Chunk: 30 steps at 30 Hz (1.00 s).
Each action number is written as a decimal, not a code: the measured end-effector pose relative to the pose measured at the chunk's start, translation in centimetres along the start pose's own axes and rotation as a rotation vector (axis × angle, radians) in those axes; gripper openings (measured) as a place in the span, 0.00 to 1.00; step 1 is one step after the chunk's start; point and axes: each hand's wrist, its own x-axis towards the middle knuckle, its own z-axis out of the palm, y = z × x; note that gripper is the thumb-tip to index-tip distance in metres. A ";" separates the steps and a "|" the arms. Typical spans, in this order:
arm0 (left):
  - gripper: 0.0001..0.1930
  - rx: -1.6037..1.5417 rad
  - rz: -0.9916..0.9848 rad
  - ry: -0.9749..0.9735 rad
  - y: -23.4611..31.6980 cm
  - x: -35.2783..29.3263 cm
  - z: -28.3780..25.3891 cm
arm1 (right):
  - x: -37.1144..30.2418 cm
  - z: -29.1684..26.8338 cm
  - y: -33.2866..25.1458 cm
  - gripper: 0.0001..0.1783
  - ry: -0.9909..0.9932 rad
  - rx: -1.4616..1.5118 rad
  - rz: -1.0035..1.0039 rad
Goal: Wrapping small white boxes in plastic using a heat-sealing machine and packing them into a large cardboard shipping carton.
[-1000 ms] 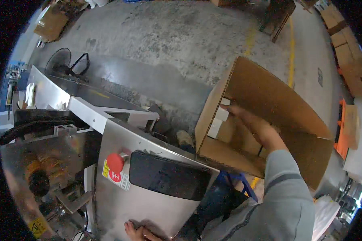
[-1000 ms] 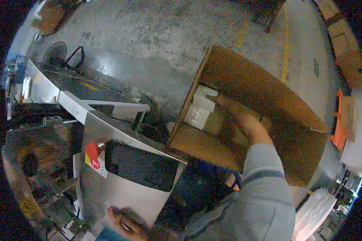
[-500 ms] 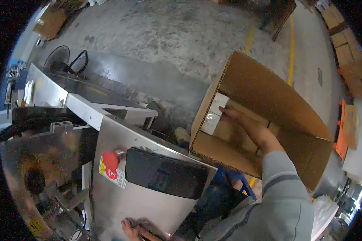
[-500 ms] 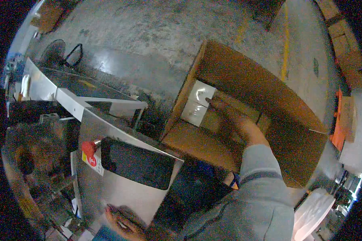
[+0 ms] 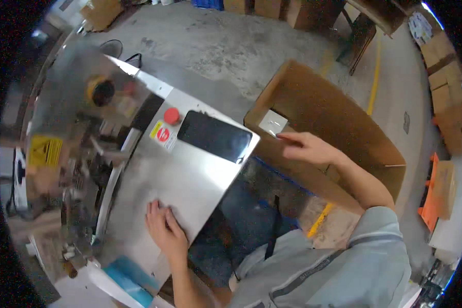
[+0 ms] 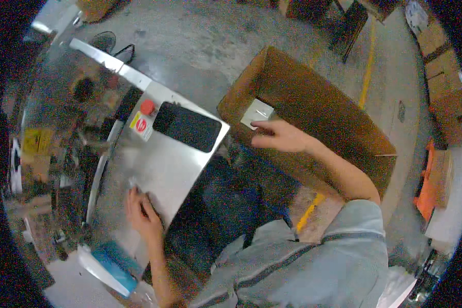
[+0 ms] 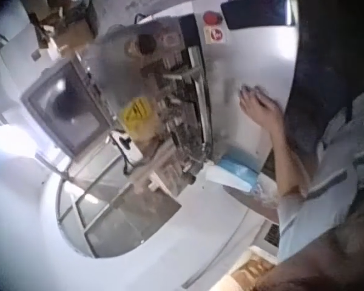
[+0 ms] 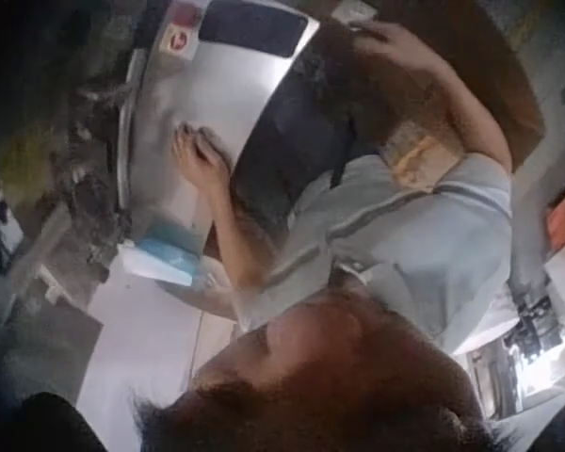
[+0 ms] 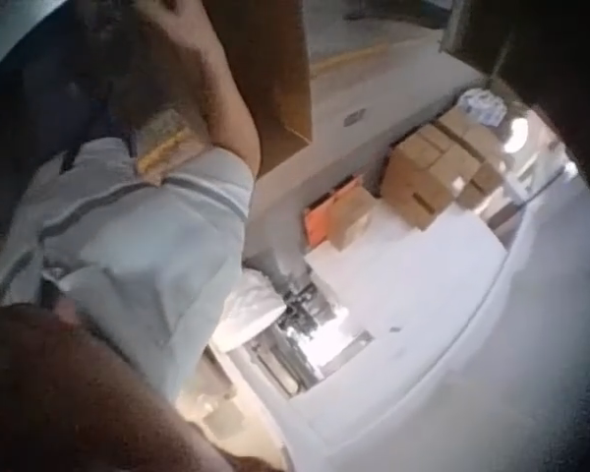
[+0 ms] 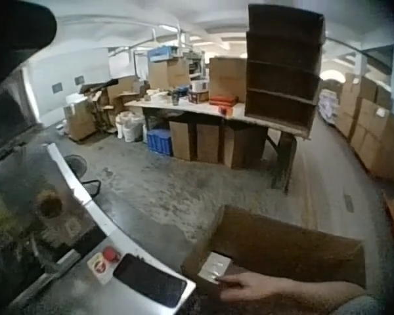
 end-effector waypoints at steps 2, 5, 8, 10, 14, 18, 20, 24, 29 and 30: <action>0.07 -0.030 0.060 0.023 0.0 -0.1 -0.2 | -2.6 1.6 -1.8 0.30 0.084 -0.163 -0.119; 0.08 -0.304 -0.077 0.103 0.2 -1.8 -1.4 | -4.8 3.3 -1.3 0.13 0.191 -0.494 0.064; 0.10 -0.481 -0.239 0.149 -0.6 -6.0 -5.5 | -6.2 3.7 0.5 0.14 0.232 -0.563 0.089; 0.11 -0.578 -0.424 0.229 -1.5 -9.5 -11.2 | -6.7 4.1 1.2 0.14 0.222 -0.585 0.053; 0.09 -0.424 -0.455 0.736 -11.2 -20.0 -23.5 | -7.3 4.2 1.1 0.22 0.258 -0.623 0.087; 0.17 0.254 -1.037 0.631 -24.0 -33.6 -31.0 | -7.6 4.4 -3.9 0.25 0.512 -0.472 -0.060; 0.20 0.656 -1.171 -0.025 -31.5 -44.7 -32.3 | -5.3 3.5 -1.5 0.23 0.594 -0.345 -0.233; 0.26 0.172 -0.987 0.257 -29.1 -34.5 -30.7 | -4.4 5.2 -8.7 0.22 0.507 -0.227 -0.246; 0.39 0.071 -0.879 0.366 -24.1 -17.9 -28.3 | -3.4 8.1 -12.6 0.17 0.408 -0.293 -0.440; 0.40 0.068 -0.813 0.445 -25.6 -17.9 -27.4 | -3.7 8.6 -13.6 0.17 0.357 -0.274 -0.415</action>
